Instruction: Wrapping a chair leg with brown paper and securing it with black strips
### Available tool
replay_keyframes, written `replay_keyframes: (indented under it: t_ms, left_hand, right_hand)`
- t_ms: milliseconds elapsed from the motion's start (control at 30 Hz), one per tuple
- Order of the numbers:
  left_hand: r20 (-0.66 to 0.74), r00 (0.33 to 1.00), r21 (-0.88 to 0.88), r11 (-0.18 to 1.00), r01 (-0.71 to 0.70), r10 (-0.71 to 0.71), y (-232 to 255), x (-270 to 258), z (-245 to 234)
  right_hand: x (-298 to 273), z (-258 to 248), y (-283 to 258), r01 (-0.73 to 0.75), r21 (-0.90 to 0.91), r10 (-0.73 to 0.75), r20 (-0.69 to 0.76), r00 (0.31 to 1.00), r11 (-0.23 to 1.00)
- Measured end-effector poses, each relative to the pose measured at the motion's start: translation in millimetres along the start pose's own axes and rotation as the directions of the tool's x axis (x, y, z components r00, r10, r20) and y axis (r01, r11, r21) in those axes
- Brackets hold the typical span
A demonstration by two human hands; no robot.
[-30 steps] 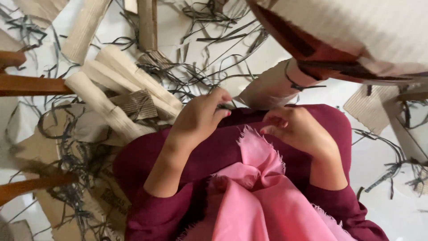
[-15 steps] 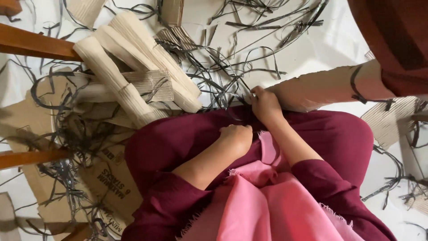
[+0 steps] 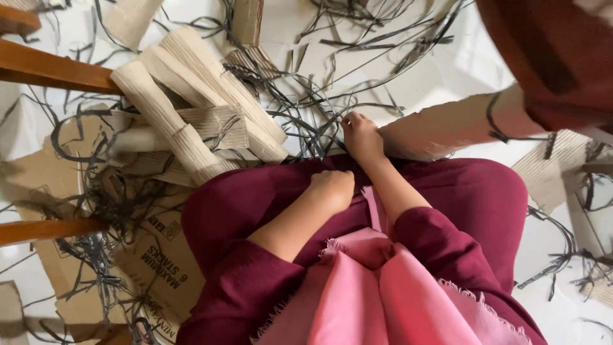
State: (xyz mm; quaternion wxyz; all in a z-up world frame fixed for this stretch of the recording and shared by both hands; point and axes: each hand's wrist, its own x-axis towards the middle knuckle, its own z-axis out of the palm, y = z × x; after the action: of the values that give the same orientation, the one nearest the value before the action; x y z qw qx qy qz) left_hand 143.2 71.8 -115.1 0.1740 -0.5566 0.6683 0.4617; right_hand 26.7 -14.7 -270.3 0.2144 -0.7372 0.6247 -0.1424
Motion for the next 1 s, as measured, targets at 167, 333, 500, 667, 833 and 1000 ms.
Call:
replay_keyframes:
  t_ms: [167,333,500,667,833,1000]
  left_hand:
    - [-0.021,1.000,0.039,0.999,-0.018,0.018,3.9,-22.4,-7.3]
    - [-0.046,0.993,-0.024,0.994,-0.111,0.110,40.6,-100.7,-12.1]
    - [-0.032,0.957,0.101,0.953,-0.285,0.289,97.1,-174.8,-5.3]
    - [-0.051,0.887,0.126,0.884,-0.451,0.460,83.7,-192.5,8.3]
    - [-0.170,0.833,-0.202,0.809,-0.552,0.526,50.7,-192.3,19.1]
    - [-0.630,0.600,-0.609,0.166,-0.776,0.493,68.1,-173.8,32.0]
  right_hand:
    - [-54.5,-107.9,-34.9,0.237,0.390,-0.167,-0.206,0.964,0.890]
    - [-150.1,-205.3,-34.2,0.178,0.714,-0.013,-0.230,0.973,0.677]
    - [-248.9,-296.9,-51.6,0.171,0.772,0.141,-0.320,0.937,0.612]
    - [-273.4,-354.8,-77.2,0.003,0.432,0.153,-0.325,0.933,0.902]
    - [-258.4,-346.2,-94.5,0.090,0.361,0.024,-0.299,0.954,0.928]
    - [-253.4,-335.9,-127.7,0.202,0.374,-0.112,-0.250,0.962,0.905]
